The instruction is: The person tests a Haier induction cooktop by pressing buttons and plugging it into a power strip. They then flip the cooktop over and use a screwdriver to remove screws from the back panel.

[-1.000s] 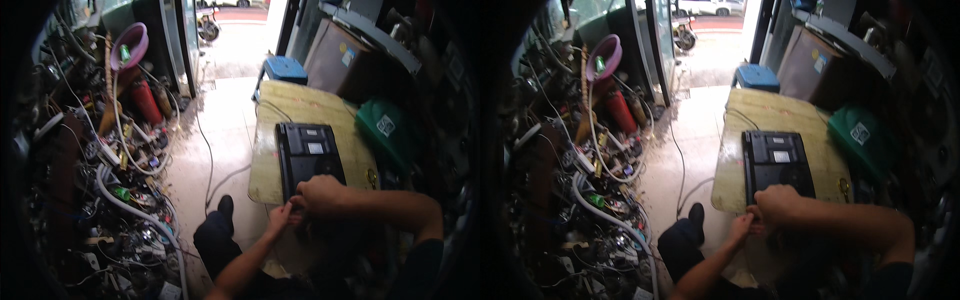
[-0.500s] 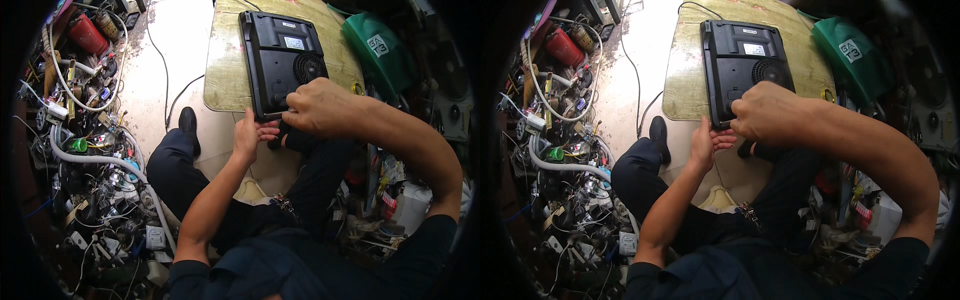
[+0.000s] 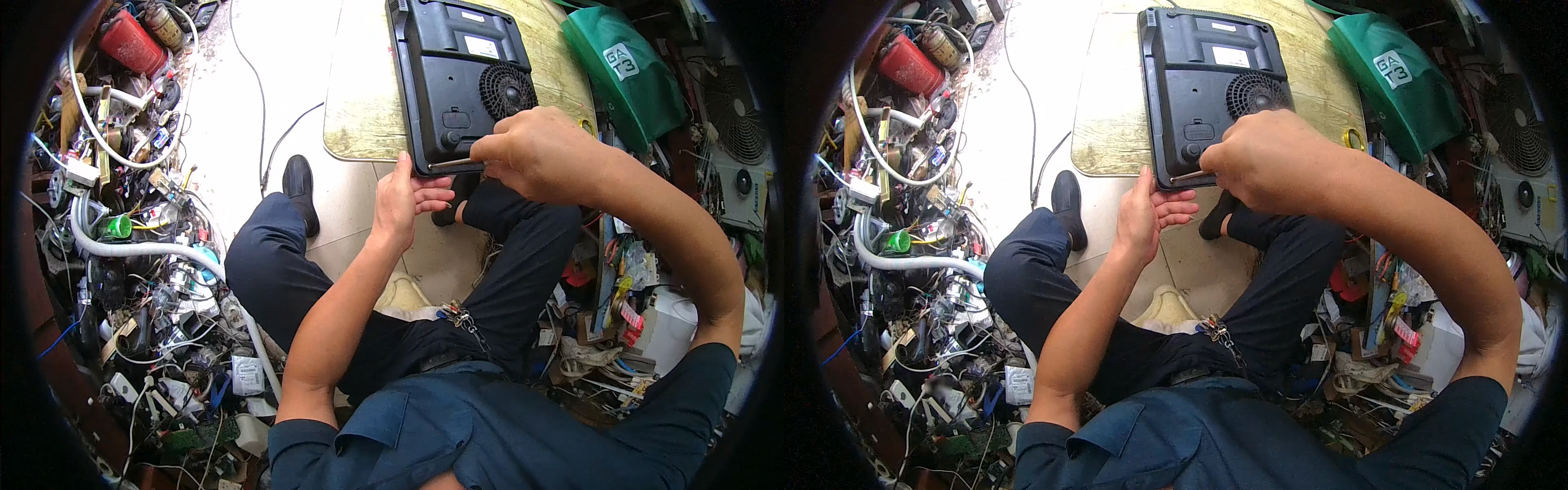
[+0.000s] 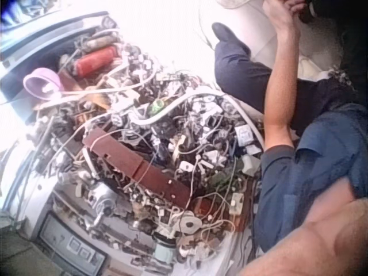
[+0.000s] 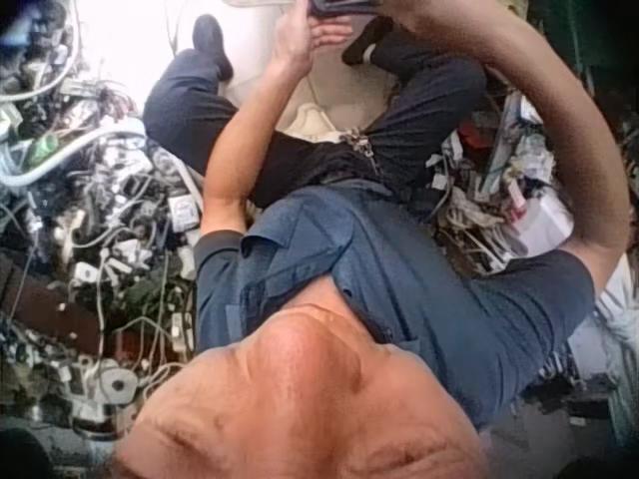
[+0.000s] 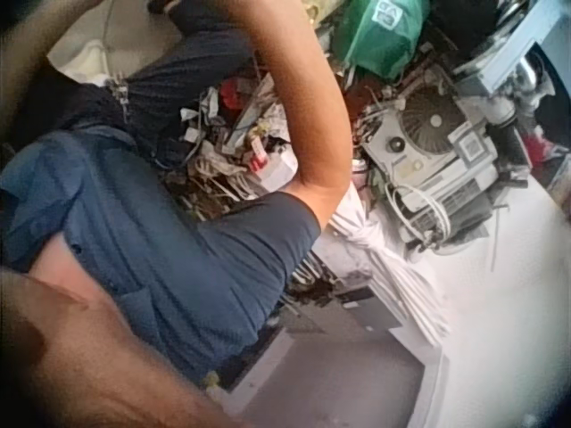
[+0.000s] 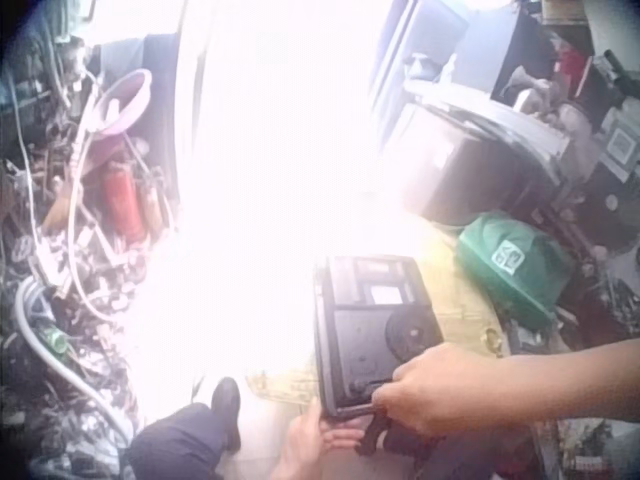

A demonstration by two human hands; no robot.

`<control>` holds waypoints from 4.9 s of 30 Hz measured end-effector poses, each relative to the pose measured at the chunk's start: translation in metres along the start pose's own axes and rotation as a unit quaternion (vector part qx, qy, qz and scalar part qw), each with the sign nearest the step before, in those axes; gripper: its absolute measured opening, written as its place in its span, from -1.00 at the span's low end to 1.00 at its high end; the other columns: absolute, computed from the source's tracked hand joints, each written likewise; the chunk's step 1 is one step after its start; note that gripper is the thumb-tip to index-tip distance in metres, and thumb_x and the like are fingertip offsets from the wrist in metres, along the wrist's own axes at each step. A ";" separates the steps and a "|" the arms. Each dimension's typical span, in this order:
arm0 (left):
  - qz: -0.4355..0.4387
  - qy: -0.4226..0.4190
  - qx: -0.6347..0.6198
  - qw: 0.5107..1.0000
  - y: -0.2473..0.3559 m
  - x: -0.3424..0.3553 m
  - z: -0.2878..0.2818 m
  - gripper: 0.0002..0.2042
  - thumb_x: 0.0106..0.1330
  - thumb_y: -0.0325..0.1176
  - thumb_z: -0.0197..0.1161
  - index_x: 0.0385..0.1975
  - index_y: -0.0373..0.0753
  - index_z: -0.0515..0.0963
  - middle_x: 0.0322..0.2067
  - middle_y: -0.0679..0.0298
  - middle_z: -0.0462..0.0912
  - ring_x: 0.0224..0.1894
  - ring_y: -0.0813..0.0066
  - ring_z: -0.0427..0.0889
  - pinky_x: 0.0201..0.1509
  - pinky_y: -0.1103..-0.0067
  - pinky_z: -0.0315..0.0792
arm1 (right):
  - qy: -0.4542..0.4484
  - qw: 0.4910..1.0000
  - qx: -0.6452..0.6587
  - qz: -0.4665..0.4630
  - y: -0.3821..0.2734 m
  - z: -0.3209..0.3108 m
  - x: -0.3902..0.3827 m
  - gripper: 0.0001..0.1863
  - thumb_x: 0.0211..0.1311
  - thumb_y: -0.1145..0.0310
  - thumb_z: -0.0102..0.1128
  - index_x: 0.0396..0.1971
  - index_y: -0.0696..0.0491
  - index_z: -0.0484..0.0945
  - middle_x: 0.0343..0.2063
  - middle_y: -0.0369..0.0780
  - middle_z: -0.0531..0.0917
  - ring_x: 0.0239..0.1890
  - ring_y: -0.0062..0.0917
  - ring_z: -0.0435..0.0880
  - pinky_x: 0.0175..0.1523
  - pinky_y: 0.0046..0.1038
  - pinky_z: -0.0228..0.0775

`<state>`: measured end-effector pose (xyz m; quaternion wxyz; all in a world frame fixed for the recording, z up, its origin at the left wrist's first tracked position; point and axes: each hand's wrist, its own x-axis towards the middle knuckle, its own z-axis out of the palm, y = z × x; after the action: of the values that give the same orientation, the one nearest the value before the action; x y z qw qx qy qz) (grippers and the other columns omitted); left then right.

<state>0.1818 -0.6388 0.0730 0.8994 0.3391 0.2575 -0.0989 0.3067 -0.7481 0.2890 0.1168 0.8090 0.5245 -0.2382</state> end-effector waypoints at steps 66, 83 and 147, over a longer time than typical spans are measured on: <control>0.022 0.008 0.029 0.999 0.004 0.000 0.002 -0.53 0.56 -0.04 0.20 -0.04 -0.47 0.60 -0.22 -0.03 0.77 -0.35 0.34 0.80 -0.31 0.56 0.65 | -0.163 0.976 0.112 0.087 -0.032 -0.028 0.060 -0.71 0.17 0.47 0.08 -0.26 0.35 0.71 -0.38 0.20 0.70 -0.27 -0.03 0.78 -0.05 -0.22 0.62; 0.019 0.018 0.022 0.999 0.002 0.001 0.003 -0.57 0.56 -0.09 0.21 -0.09 -0.46 0.62 -0.25 0.00 0.77 -0.36 0.37 0.79 -0.32 0.56 0.66 | -0.140 0.978 0.105 0.117 -0.039 -0.023 0.063 -0.80 0.13 0.46 0.18 -0.44 0.25 0.75 -0.46 0.14 0.70 -0.32 0.02 0.77 -0.15 -0.18 0.65; 0.458 0.028 0.531 0.712 0.036 -0.011 -0.002 -0.78 0.25 -0.31 0.51 -0.17 -0.21 0.70 -0.44 0.19 0.68 -0.41 0.22 0.67 -0.28 0.40 0.55 | 0.261 0.963 -0.007 -0.063 -0.021 0.012 0.009 -0.82 0.26 0.32 0.34 -0.37 0.15 0.66 -0.47 -0.02 0.73 -0.34 -0.13 0.80 -0.23 -0.21 0.63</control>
<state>0.1840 -0.6102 0.0977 0.4982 0.8401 0.0009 0.2145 0.2874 -0.7367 0.2752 -0.0336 0.8076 0.5883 -0.0217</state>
